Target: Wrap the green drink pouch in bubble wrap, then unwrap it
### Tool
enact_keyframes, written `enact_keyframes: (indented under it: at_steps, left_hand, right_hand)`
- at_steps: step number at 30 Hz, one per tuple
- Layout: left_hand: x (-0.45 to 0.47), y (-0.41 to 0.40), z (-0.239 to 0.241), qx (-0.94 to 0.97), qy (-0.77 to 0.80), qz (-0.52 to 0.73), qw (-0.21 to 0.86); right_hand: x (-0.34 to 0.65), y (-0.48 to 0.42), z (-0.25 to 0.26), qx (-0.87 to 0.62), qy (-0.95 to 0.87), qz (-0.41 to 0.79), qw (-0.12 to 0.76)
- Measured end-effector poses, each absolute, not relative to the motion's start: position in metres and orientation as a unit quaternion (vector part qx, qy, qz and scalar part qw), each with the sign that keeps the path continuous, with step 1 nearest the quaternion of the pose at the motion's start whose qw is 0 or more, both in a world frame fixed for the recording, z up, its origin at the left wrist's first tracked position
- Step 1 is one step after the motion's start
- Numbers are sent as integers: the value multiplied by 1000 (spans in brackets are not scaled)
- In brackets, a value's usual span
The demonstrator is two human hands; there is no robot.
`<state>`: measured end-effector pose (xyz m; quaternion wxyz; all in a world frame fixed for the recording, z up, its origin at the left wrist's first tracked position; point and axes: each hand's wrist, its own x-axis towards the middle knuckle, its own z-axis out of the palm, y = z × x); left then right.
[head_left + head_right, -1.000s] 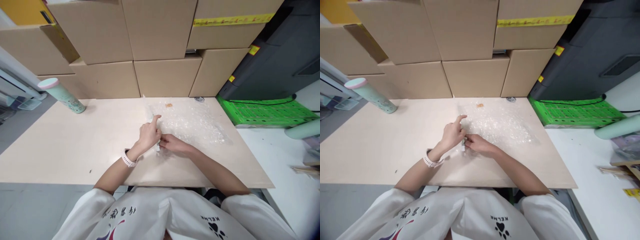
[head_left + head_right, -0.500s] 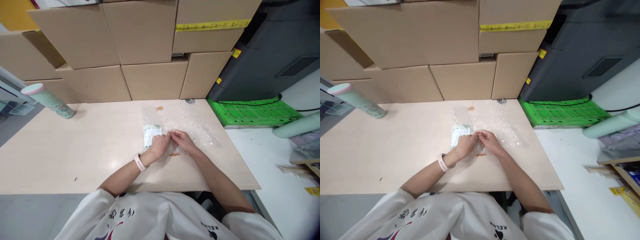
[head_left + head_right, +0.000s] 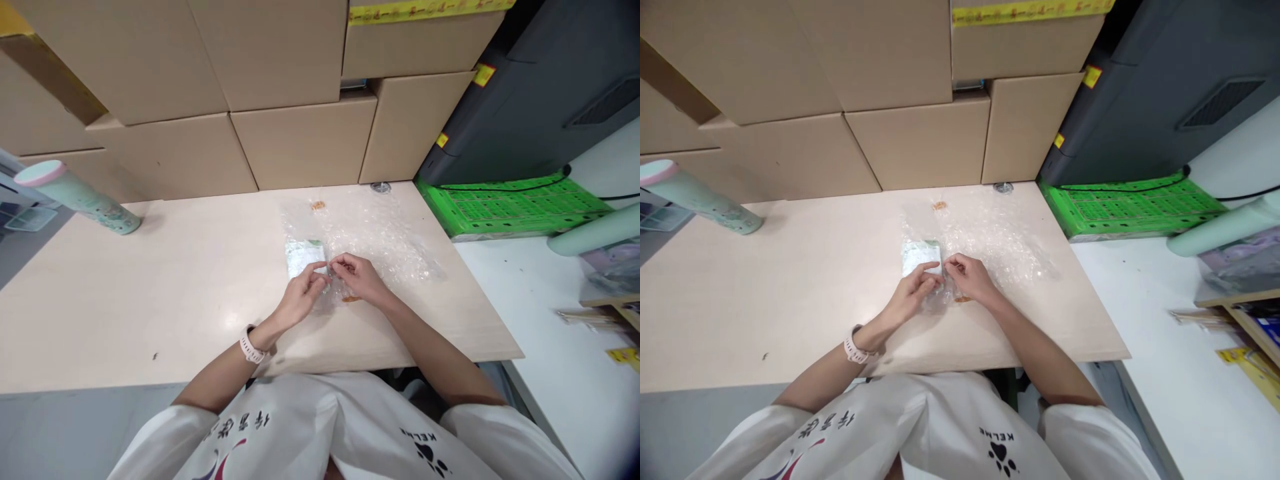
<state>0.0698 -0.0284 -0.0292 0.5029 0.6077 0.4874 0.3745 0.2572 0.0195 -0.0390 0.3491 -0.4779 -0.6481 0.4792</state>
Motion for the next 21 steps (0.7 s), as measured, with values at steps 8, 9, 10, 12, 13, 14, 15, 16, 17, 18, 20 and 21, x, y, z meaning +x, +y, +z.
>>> enact_keyframes:
  at_steps: [8, 9, 10, 12, 13, 14, 15, 16, 17, 18, 20, 21]
  left_hand:
    - [70, -19, -34, 377, 478, 516, 603]
    - [69, -19, -32, 365, 480, 517, 608]
    - [68, -18, -30, 352, 482, 517, 614]
    - [65, -17, -27, 324, 485, 514, 629]
    - [64, -16, -27, 310, 486, 512, 637]
    - [62, -16, -26, 299, 486, 510, 644]
    - [61, -15, -25, 290, 485, 509, 649]
    - [60, -14, -25, 285, 484, 510, 652]
    - [60, -14, -24, 281, 483, 510, 653]
    - [59, -14, -24, 279, 483, 510, 655]
    - [59, -13, -22, 277, 485, 508, 656]
    - [60, -13, -22, 276, 485, 507, 657]
  right_hand:
    - [247, 22, -38, -486, -570, 571, 337]
    - [246, 22, -38, -476, -572, 577, 338]
    - [244, 23, -39, -468, -574, 580, 341]
    - [243, 24, -41, -454, -576, 583, 350]
    - [243, 24, -41, -446, -577, 587, 353]
    - [243, 24, -42, -437, -579, 590, 355]
    - [245, 24, -42, -428, -581, 595, 355]
    - [246, 23, -41, -419, -582, 600, 354]
    - [248, 22, -41, -412, -584, 605, 352]
    - [250, 21, -40, -405, -584, 611, 348]
    - [253, 18, -38, -395, -583, 624, 339]
    - [253, 16, -38, -392, -583, 628, 335]
